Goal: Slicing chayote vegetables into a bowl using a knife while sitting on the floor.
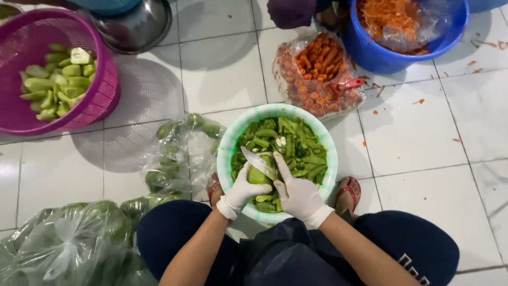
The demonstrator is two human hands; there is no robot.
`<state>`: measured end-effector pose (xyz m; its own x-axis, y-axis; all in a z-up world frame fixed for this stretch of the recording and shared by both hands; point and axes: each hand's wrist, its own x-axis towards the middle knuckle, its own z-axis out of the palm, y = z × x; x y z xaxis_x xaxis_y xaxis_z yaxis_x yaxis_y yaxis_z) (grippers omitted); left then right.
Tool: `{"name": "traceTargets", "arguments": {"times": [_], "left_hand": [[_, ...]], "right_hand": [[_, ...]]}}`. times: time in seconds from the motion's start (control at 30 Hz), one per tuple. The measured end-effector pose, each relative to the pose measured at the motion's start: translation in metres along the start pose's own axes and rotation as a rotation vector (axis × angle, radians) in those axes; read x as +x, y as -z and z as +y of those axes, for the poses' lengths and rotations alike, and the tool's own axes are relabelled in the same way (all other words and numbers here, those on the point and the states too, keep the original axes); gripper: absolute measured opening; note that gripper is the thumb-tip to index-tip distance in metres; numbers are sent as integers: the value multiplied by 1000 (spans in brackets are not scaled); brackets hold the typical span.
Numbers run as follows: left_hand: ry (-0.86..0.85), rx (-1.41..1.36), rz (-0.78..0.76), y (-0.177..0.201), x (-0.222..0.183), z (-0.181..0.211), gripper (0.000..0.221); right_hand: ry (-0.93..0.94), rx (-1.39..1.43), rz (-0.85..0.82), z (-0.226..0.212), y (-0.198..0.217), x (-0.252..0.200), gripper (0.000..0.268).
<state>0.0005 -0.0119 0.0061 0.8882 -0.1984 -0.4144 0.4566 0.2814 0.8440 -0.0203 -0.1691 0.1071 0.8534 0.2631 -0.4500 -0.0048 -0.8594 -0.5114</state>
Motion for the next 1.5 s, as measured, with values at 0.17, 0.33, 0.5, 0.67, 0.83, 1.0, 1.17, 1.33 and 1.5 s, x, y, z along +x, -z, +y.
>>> {"name": "traceTargets", "arguments": {"times": [0.17, 0.33, 0.5, 0.67, 0.83, 1.0, 1.17, 1.33, 1.5], "left_hand": [[-13, 6, -7, -18, -8, 30, 86], [-8, 202, -41, -19, -12, 25, 106], [63, 169, -84, -27, -13, 22, 103], [99, -220, 131, -16, -17, 18, 85], [188, -457, 248, 0, -2, -7, 60], [249, -503, 302, -12, -1, 9, 50], [268, -544, 411, -26, -9, 35, 54], [326, -563, 384, -53, -5, 75, 51], [420, -584, 416, -52, -8, 61, 41]], "right_hand": [[-39, -5, 58, 9, -13, 10, 62], [-113, 89, 81, 13, -15, 17, 54], [-170, 480, 168, 28, -1, 23, 51], [-65, 744, 145, 9, 25, 9, 53], [-160, 774, 116, 40, -12, 27, 44], [-197, 782, 138, 72, -47, 50, 48], [-148, 834, 112, 10, 18, 7, 50], [-174, 820, 49, 29, 12, 32, 47], [-367, 919, -145, 25, 12, 24, 57]]}}
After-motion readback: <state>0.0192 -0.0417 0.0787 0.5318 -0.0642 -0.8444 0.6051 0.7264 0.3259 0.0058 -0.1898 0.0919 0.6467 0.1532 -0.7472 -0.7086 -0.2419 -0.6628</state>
